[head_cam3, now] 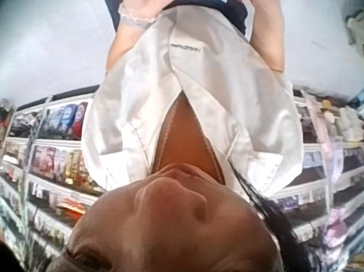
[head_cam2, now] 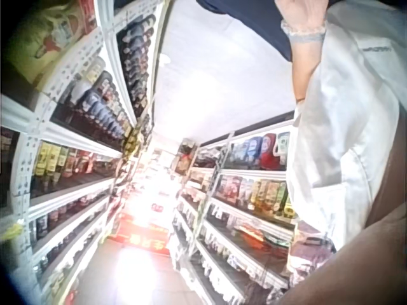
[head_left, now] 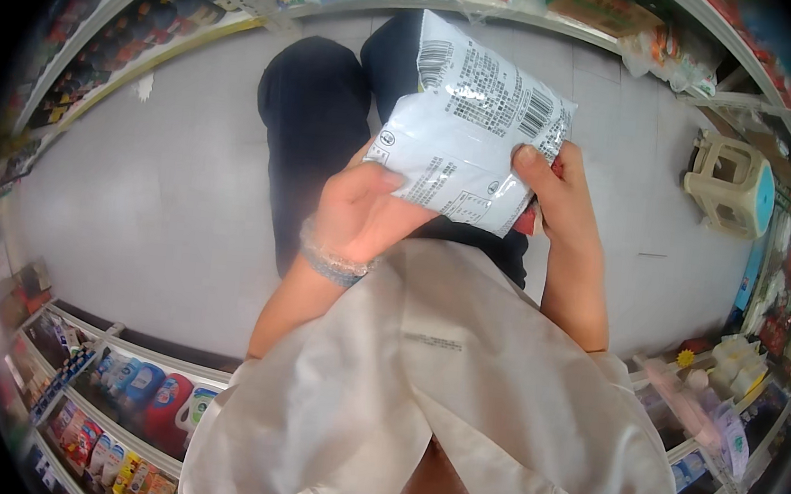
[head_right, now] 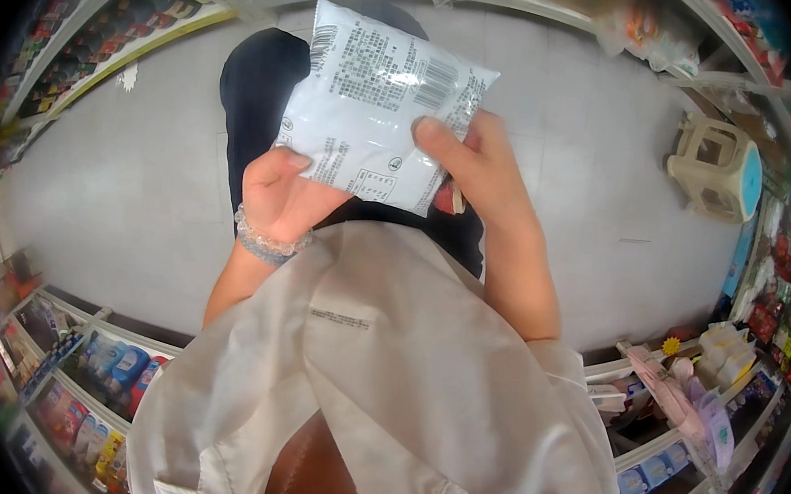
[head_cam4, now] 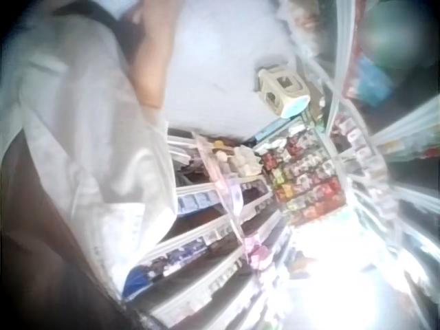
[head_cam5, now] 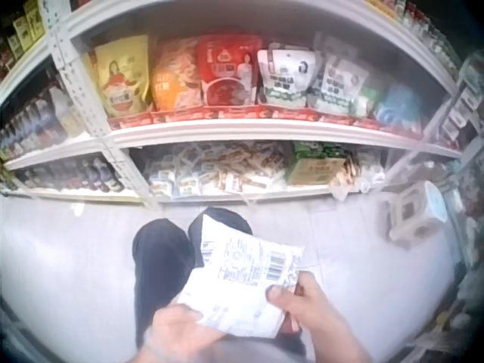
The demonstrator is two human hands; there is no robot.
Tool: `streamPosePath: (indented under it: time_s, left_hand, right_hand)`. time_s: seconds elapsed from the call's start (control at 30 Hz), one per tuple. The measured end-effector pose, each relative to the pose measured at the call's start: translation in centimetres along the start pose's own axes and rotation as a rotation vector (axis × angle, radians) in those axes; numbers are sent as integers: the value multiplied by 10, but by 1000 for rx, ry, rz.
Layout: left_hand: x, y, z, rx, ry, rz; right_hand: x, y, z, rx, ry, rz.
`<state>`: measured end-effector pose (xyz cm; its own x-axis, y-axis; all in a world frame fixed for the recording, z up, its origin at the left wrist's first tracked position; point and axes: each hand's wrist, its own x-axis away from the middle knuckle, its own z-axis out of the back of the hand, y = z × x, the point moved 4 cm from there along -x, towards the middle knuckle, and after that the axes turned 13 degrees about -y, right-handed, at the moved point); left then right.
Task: The person sits on the floor in a store aisle and uses a red cloth to wipe the surfaces of various packaged food items. They pick up each package, wipe it thoroughly, and place it back on the shelf.
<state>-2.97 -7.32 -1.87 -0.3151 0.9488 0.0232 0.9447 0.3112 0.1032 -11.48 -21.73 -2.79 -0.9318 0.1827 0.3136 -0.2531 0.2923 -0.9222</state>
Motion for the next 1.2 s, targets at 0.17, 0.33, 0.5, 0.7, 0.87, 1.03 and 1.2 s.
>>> streamPosePath:
  time_s: [0.17, 0.33, 0.5, 0.7, 0.87, 1.03, 1.2]
  left_hand:
    - [0, 0, 2, -67, -136, -35]
    - [-13, 1, -7, -316, -12, -203]
    - [-9, 30, -18, -450, 97, -201]
    - [-22, 37, -30, -553, -41, 119]
    - [-41, 32, -34, -917, -152, 289]
    - [-32, 38, -20, -548, -136, 49]
    - [-24, 18, 6, -3, -72, -124]
  right_hand:
    - [11, -4, -3, -11, 212, 54]
    - [22, -20, -27, 297, 282, 170]
    - [22, -1, -4, 111, 63, 297]
    - [16, 6, 6, -329, -67, 241]
    - [22, -17, -16, -377, -108, 38]
    - [16, -23, -12, -237, 106, 135]
    - [21, -25, -19, -135, 315, 327]
